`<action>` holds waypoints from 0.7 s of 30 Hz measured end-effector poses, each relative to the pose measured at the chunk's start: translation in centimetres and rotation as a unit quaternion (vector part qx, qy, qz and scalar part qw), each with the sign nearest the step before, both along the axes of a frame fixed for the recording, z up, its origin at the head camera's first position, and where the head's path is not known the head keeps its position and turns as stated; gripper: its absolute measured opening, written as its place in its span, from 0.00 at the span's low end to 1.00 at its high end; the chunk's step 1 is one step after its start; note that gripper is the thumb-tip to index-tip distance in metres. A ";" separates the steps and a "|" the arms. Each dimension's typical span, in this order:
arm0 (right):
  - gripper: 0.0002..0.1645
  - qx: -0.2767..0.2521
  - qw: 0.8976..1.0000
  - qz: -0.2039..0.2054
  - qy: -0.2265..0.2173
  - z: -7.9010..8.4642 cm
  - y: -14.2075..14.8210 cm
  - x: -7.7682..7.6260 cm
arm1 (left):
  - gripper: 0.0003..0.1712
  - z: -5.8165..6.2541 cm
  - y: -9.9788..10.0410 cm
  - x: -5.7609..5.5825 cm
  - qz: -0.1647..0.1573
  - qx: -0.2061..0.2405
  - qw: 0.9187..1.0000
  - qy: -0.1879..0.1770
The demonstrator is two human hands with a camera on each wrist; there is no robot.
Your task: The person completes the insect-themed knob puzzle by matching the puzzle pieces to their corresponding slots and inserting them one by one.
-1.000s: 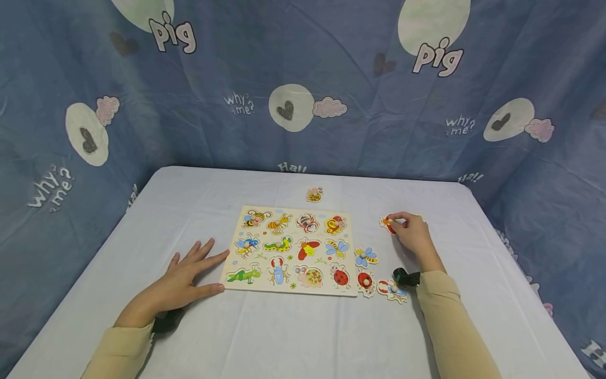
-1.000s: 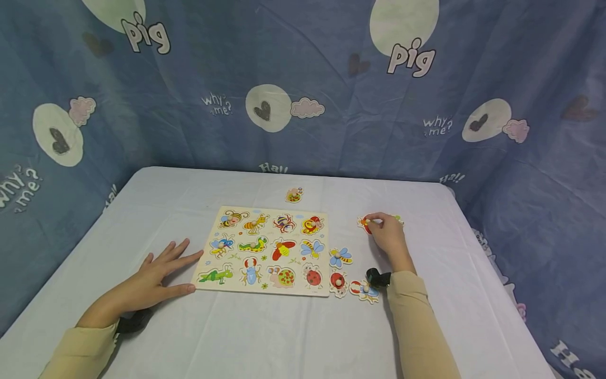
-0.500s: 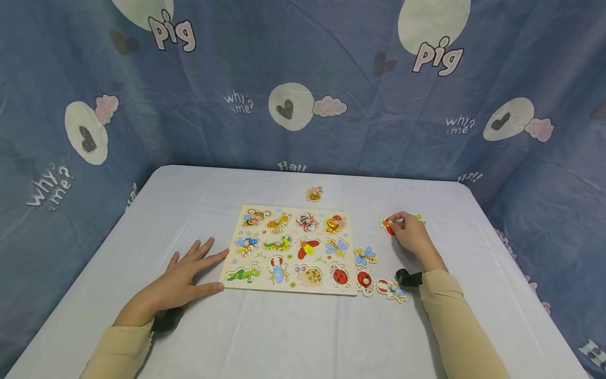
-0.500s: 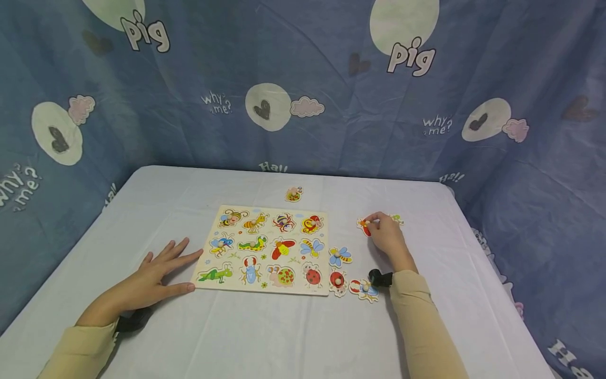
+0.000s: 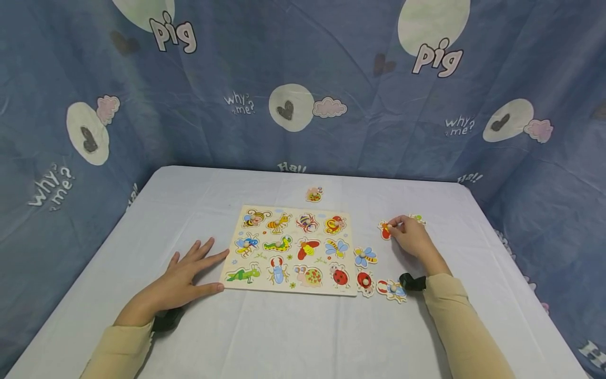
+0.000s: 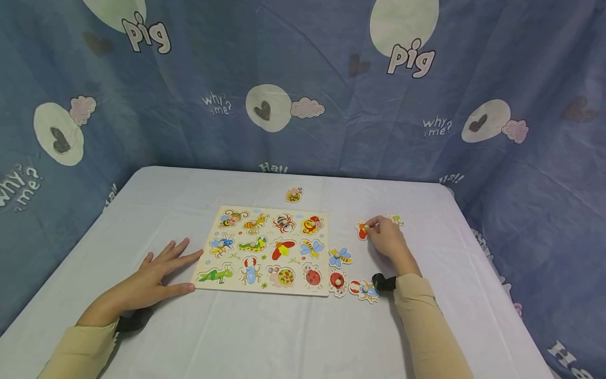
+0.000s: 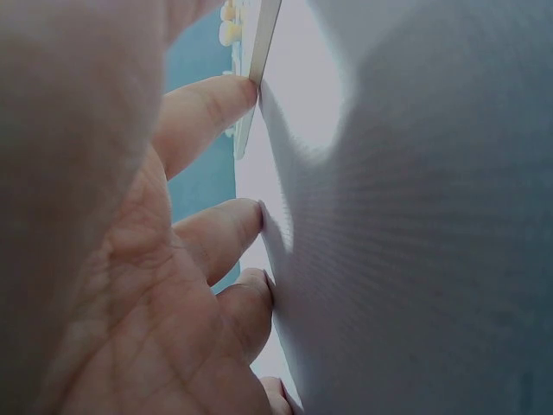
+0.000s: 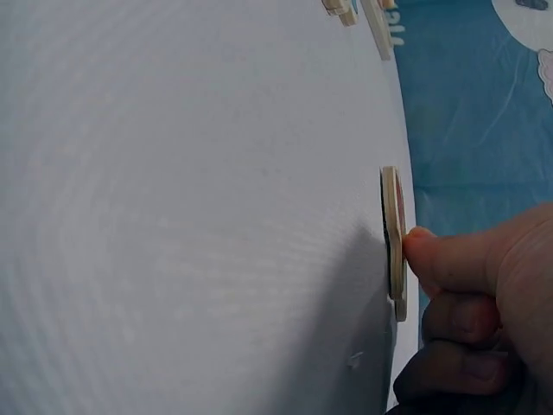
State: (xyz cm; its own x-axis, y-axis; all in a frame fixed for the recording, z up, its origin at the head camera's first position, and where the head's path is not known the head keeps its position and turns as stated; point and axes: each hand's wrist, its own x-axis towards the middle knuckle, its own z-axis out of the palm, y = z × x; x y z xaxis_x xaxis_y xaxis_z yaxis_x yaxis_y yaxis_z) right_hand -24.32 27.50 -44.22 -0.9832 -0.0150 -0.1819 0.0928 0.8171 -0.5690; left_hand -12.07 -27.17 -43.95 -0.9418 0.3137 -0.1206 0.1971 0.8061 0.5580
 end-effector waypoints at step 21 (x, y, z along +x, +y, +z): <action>0.17 -0.034 0.999 0.026 0.027 0.4 -1.1 0.9 | 0.47 -0.2 -0.1 0.1 0.004 0.010 1.000 -0.009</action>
State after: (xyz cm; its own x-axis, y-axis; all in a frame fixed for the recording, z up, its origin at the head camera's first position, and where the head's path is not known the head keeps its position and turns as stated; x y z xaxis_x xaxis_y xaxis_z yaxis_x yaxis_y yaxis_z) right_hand -23.41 26.36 -43.80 -0.9890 -0.0775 -0.1259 0.0186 0.7796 -0.6261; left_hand -11.97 -27.22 -44.13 -0.9422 0.3082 -0.1317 0.1797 0.7963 0.5776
